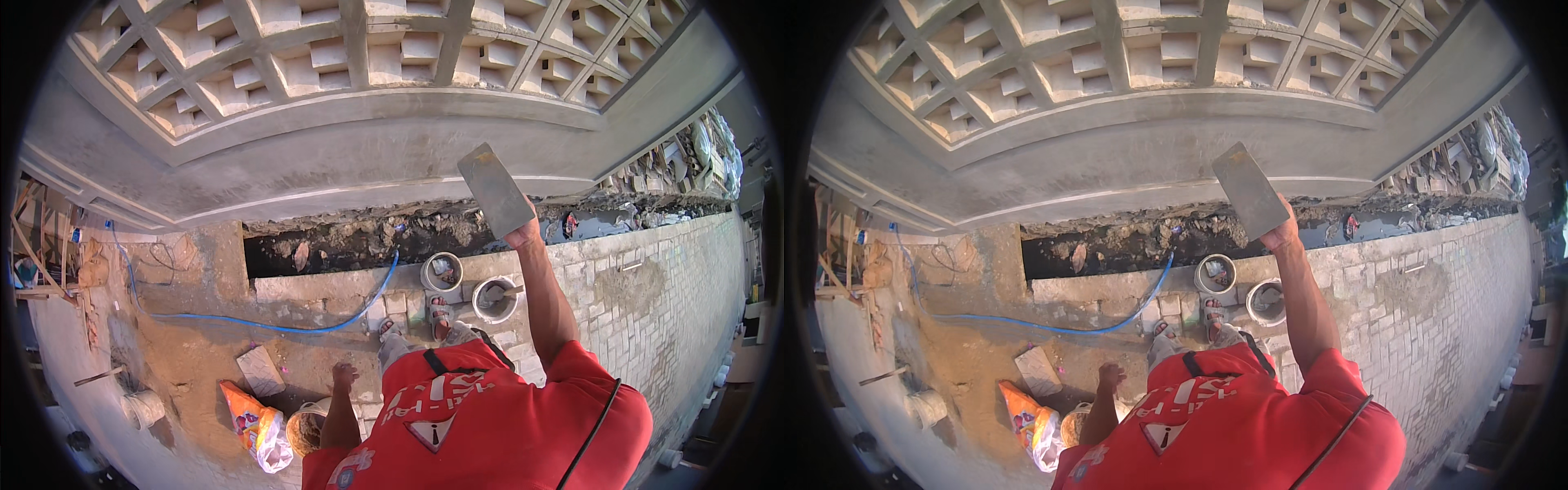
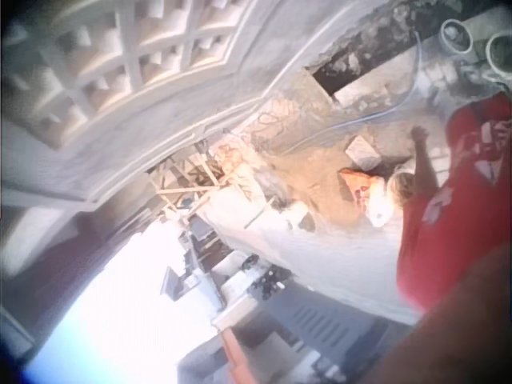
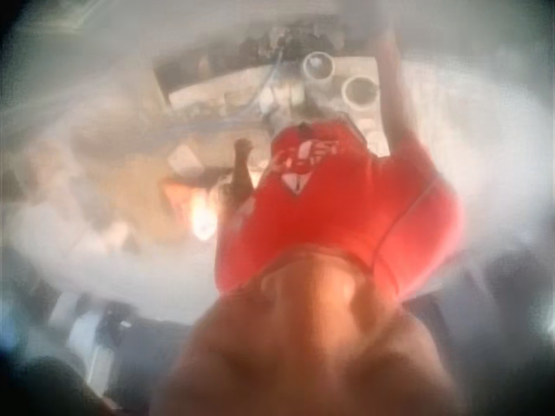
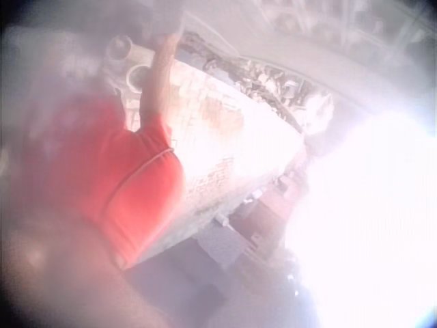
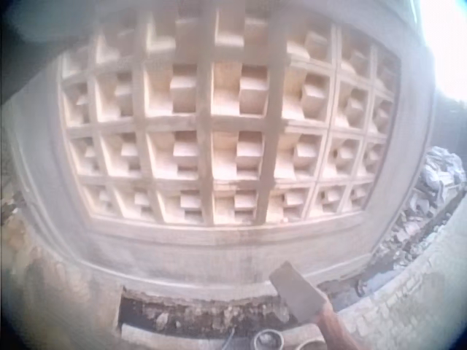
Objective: The person applies plaster to a decorative lattice wall using a trowel, smoothing the surface across multiple sections. The person repeatedly dips the trowel into a bucket to gather more plaster and continues working on the wall's geometric pattern.
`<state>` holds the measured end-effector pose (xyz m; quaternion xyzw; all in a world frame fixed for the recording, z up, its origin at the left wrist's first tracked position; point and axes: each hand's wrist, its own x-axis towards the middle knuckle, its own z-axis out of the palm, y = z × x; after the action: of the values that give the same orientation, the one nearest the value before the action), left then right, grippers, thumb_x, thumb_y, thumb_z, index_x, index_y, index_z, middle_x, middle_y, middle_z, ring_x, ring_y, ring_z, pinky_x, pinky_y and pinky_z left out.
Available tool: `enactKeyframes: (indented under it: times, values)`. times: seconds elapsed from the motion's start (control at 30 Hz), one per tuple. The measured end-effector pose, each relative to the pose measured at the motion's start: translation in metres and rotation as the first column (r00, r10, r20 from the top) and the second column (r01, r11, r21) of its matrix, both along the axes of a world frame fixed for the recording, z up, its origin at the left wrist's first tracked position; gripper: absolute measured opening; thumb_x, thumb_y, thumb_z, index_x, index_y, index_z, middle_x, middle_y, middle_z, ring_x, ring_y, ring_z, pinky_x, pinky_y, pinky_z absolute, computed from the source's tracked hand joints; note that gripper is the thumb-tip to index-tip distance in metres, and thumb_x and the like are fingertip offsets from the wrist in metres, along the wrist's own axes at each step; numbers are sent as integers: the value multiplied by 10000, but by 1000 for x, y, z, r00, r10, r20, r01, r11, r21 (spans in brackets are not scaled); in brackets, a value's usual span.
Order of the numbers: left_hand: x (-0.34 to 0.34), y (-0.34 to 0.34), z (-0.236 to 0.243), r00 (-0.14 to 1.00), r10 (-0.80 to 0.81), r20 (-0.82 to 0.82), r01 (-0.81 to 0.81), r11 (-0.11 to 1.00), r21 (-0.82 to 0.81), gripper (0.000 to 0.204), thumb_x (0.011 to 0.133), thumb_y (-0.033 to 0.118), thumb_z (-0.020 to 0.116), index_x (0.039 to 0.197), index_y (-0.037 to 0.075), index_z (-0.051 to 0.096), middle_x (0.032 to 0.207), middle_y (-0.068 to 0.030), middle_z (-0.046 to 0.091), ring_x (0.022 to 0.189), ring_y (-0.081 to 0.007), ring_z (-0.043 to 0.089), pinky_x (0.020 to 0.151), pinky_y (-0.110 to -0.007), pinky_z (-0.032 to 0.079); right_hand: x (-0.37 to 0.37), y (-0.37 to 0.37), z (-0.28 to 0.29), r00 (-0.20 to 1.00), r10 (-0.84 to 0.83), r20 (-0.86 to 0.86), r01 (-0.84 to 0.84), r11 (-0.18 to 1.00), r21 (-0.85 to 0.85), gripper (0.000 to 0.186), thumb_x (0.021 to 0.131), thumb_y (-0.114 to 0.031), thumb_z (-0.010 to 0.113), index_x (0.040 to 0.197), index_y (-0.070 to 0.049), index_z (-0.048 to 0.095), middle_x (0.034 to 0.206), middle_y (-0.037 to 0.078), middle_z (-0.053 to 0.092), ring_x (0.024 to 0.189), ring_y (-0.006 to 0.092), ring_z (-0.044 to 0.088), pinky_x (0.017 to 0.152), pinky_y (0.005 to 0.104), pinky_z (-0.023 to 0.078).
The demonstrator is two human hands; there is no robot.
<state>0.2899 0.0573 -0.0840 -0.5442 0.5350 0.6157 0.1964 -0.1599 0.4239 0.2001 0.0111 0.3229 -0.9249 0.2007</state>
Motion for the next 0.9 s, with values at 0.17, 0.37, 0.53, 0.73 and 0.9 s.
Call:
enactKeyframes:
  times: [0.17, 0.37, 0.53, 0.73, 0.9]
  values:
    - [-34, 36, 2, 991, -132, -27, 133, 990, 38, 168, 877, 142, 502, 1022, 66, 540, 784, -95, 616, 558, -182, 604, 432, -276, 438, 71, 68, -43, 935, -172, 310, 41, 920, 389, 292, 993, -228, 415, 1183, -34, 523, 1069, 92, 615, 929, 196, 622, 799, 352, 534]
    - [-18, 109, -67, 803, -591, -73, 528, 763, -372, 290, 878, 109, 546, 1151, 8, 548, 871, -107, 651, 712, -195, 627, 621, -300, 494, 135, 120, -232, 760, -205, 617, -150, 868, 473, 261, 959, -143, 463, 1143, 1, 578, 1075, 100, 620, 889, 197, 631, 762, 329, 533]
    - [-31, 174, -38, 806, -590, 39, 504, 651, -567, 302, 879, 116, 574, 1163, 15, 548, 946, -127, 614, 835, -204, 590, 746, -323, 487, 153, 107, -405, 828, -38, 560, -399, 662, 635, 293, 875, -138, 556, 1129, -3, 610, 912, 96, 648, 749, 168, 631, 587, 295, 523]
    - [-33, 196, -37, 835, -546, 67, 426, 566, -706, 352, 863, 133, 604, 1193, 31, 536, 990, -131, 559, 861, -266, 551, 733, -346, 473, 85, 41, -572, 904, -41, 426, -383, 368, 847, 206, 831, -131, 597, 1005, -24, 630, 800, 69, 651, 626, 150, 619, 502, 296, 494]
    - [-49, 193, -36, 785, -613, 91, 450, 464, -763, 382, 860, 142, 581, 1204, -8, 511, 1059, -171, 529, 898, -302, 524, 682, -347, 443, 56, -1, -638, 903, -59, 425, -428, -84, 900, 234, 803, -173, 619, 989, -36, 655, 884, 127, 652, 763, 225, 631, 654, 348, 503]
